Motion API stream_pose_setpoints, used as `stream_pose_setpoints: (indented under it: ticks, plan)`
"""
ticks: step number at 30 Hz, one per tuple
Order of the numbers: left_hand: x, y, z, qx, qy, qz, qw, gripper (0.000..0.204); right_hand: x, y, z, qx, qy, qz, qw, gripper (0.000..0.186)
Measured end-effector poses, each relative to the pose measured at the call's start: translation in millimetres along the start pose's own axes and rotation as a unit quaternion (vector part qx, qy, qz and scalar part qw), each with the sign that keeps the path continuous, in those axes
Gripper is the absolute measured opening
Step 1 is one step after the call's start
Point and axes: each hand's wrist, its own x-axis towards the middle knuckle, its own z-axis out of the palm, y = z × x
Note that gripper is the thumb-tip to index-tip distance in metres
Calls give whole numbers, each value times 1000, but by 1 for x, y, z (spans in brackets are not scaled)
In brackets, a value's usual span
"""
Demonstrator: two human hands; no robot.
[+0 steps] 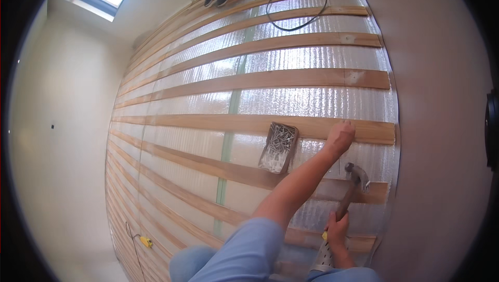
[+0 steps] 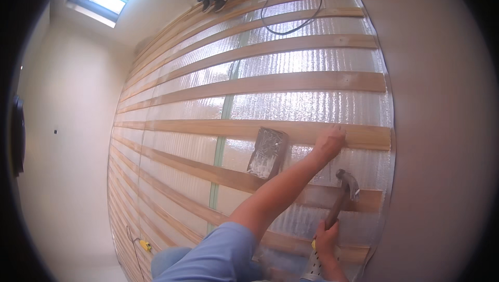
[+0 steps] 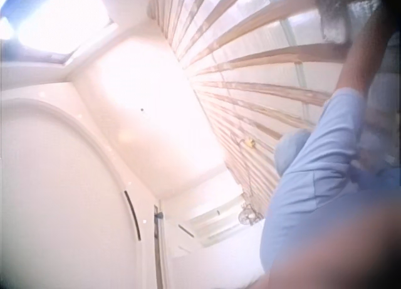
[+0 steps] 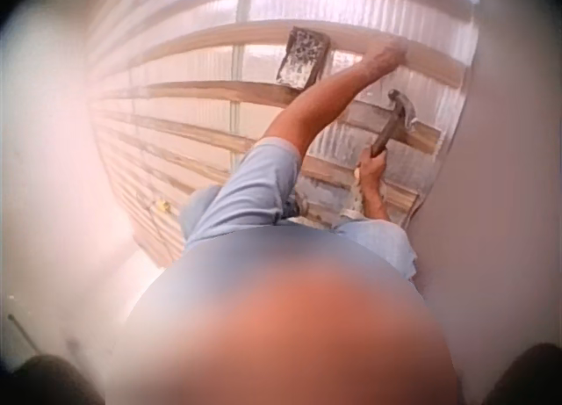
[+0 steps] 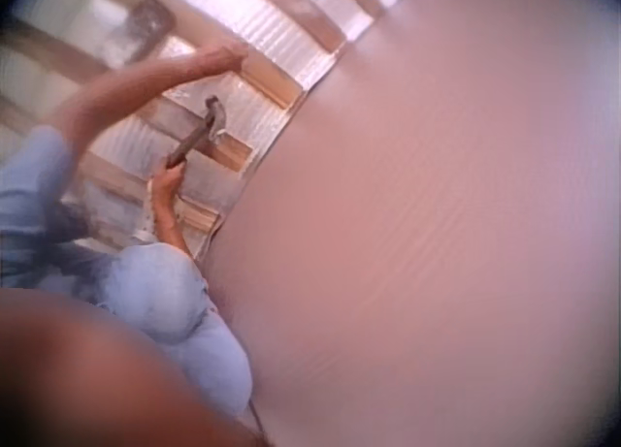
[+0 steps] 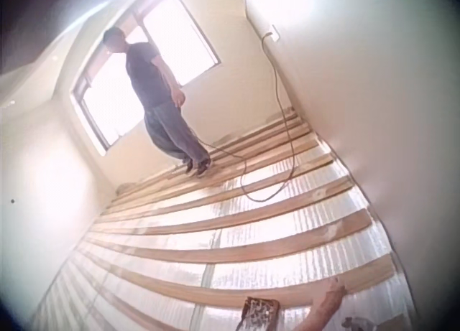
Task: Hammering nails into wooden slats to secure them to the floor during a renovation.
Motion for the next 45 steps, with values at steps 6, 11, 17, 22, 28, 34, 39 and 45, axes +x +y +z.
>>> stream_pose_setpoints:
  ticks: [6,11,17,22,28,34,39,45]
  plan:
    - [16,11,-4,-120,-48,-37,991,27,0,2,0,-26,3,-11,1000,27]
    - [19,5,16,-115,-41,-50,991,27,1,5,-4,-64,23,-40,997,27]
    - [15,-15,19,-40,-60,23,997,19,-7,-13,-27,-31,-24,-44,998,27]
    - [1,-72,-8,11,-49,47,998,31,-7,-38,-40,-11,-50,31,998,32]
    - [-18,-76,-37,54,-100,-2,994,75,13,-85,-51,-165,13,-154,974,32]
    - [-20,-67,-35,10,-73,6,997,75,52,-126,-33,-79,-30,-232,969,35]
    - [-23,-66,-30,1,-57,3,998,74,86,-136,-30,-255,-8,-114,960,41]
    - [-23,-68,-29,8,-37,12,999,78,79,-118,-33,-252,10,-160,954,43]
